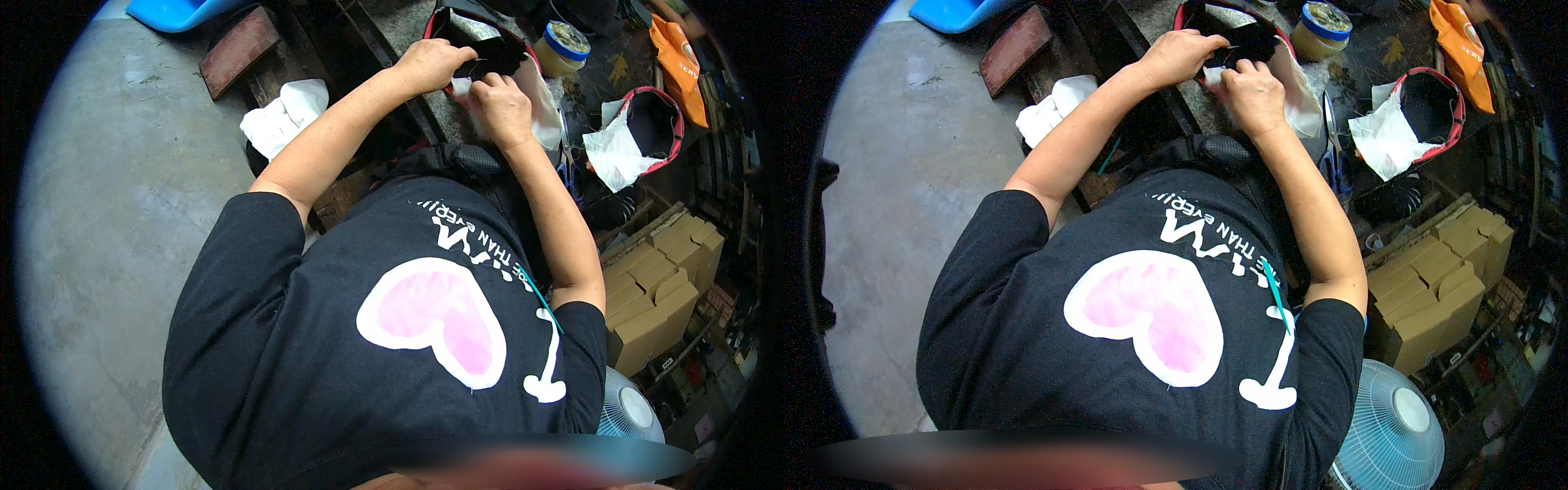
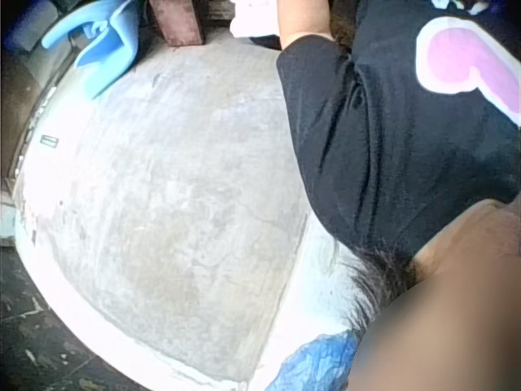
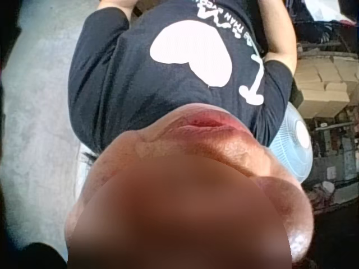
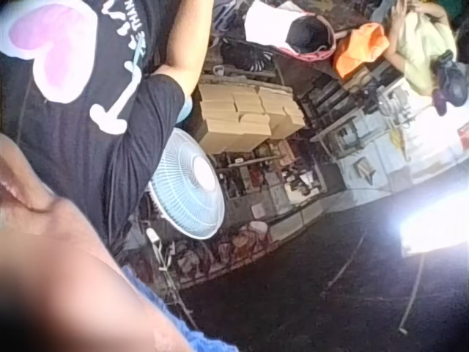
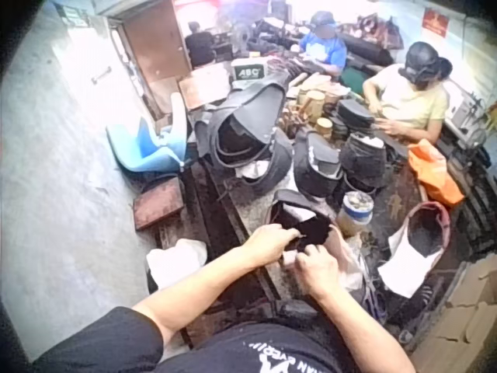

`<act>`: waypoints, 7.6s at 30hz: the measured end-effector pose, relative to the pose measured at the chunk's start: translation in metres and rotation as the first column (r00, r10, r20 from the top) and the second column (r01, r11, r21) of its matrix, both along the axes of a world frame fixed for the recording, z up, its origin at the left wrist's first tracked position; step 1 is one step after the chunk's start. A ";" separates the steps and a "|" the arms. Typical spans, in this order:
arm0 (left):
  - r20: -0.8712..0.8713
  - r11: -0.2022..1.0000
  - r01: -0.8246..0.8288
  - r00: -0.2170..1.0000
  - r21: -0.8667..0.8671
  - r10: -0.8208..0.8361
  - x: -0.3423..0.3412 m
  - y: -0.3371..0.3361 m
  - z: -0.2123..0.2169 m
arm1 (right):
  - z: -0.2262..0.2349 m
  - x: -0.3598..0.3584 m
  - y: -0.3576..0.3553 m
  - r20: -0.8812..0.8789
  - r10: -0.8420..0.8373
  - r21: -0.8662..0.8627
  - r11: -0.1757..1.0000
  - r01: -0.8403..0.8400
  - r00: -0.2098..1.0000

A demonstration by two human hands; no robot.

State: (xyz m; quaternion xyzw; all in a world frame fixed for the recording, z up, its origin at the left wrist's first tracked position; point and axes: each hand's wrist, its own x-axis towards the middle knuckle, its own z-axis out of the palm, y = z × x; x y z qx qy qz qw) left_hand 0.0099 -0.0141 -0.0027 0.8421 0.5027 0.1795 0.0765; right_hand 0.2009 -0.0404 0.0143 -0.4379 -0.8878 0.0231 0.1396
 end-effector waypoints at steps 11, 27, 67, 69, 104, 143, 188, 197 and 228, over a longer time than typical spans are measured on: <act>0.062 0.998 0.061 0.996 0.022 -0.062 -0.004 -0.010 0.002 | 0.003 0.013 -0.010 -0.036 0.091 -0.021 0.996 -0.092 0.995; 0.083 0.985 -0.042 0.996 0.170 0.028 -0.002 -0.009 -0.016 | 0.009 0.016 -0.011 0.055 0.091 -0.147 0.986 -0.082 0.994; 0.079 0.994 -0.077 0.993 -0.082 0.083 0.001 0.010 -0.012 | -0.003 0.023 0.009 -0.254 -0.038 -0.291 0.956 -0.039 0.966; 0.108 0.995 -0.098 0.989 0.007 0.097 0.008 0.003 -0.013 | -0.008 0.028 0.022 -0.301 -0.001 -0.272 0.959 -0.085 0.954; 0.044 0.988 -0.046 0.998 -0.148 0.053 0.019 -0.002 -0.009 | 0.002 0.019 0.007 -0.198 -0.078 -0.281 0.959 0.020 0.977; -0.091 0.991 0.111 0.990 0.068 -0.105 0.024 0.017 0.008 | 0.105 0.122 -0.061 0.155 -0.272 -0.270 0.913 0.305 0.950; -0.214 0.975 0.138 0.961 -0.174 -0.174 0.039 0.006 0.015 | 0.002 0.048 0.031 0.083 -0.020 -0.064 0.998 0.025 0.996; -0.281 0.969 0.223 0.928 -0.108 -0.245 0.041 0.008 0.014 | -0.013 0.064 0.039 -0.116 -0.129 -0.301 0.950 0.089 0.985; 0.031 0.915 -0.069 0.996 -0.397 0.089 0.053 0.052 0.005 | -0.009 0.055 0.044 -0.008 -0.080 -0.150 0.986 0.078 0.997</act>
